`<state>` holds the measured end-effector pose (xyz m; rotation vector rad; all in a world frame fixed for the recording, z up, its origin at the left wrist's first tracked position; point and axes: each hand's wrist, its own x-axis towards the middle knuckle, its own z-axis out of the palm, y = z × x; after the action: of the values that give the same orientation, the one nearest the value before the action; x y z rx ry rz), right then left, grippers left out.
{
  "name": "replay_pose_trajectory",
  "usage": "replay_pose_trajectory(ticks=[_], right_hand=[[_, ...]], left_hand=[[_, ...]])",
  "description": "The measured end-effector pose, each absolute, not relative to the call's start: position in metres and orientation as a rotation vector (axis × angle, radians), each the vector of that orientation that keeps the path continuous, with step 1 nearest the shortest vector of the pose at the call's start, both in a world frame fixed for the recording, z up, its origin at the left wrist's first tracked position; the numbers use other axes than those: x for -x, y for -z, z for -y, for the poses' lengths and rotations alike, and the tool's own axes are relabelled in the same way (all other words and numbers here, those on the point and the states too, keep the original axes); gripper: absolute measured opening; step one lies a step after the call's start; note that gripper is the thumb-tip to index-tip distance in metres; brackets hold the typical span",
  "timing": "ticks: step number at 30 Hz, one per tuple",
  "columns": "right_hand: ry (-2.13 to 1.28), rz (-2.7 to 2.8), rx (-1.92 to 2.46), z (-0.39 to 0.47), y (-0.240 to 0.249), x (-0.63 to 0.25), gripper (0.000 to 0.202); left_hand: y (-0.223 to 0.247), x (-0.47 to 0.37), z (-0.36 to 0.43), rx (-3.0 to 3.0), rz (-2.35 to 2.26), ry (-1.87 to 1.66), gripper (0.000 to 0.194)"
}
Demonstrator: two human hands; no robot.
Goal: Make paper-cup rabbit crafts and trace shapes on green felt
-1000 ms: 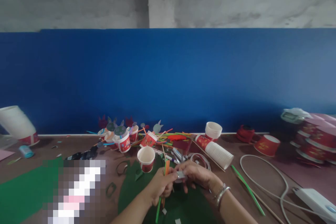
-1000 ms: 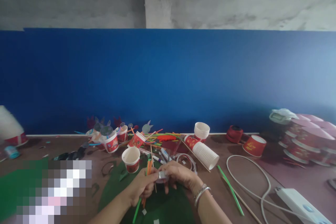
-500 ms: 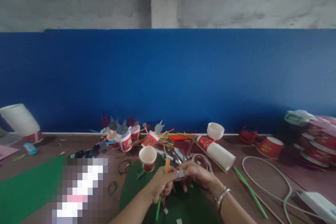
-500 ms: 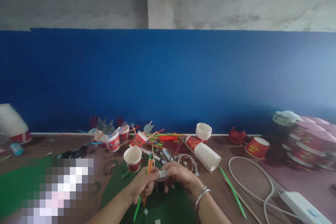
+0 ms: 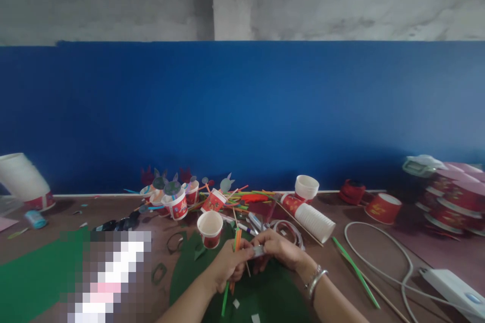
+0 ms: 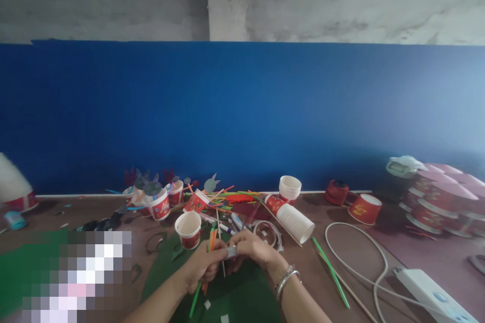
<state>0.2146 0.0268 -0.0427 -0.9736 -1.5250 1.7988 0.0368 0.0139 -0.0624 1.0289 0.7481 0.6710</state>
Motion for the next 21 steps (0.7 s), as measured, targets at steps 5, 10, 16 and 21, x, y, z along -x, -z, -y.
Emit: replay_pose_trajectory(ticks=[5, 10, 16, 21], right_hand=[[-1.781, 1.514, 1.019, -0.0263, 0.0418, -0.2115, 0.017], [-1.865, 1.445, 0.944, -0.0284, 0.0444, -0.2132, 0.022], [-1.985, 1.398, 0.788, -0.0294, 0.0472, -0.2194, 0.021], [-1.949, 1.432, 0.855, -0.0280, 0.0448, -0.2183, 0.017]], left_hand=[[0.0618, -0.0368, -0.0139, -1.014, -0.735, -0.692, 0.038], [0.0584, -0.0353, -0.0119, -0.980, -0.672, -0.705, 0.041], [0.0629, -0.0350, -0.0125, -0.967, -0.667, -0.688, 0.040], [0.0649, -0.0367, -0.0131, -1.025, -0.710, -0.663, 0.039]])
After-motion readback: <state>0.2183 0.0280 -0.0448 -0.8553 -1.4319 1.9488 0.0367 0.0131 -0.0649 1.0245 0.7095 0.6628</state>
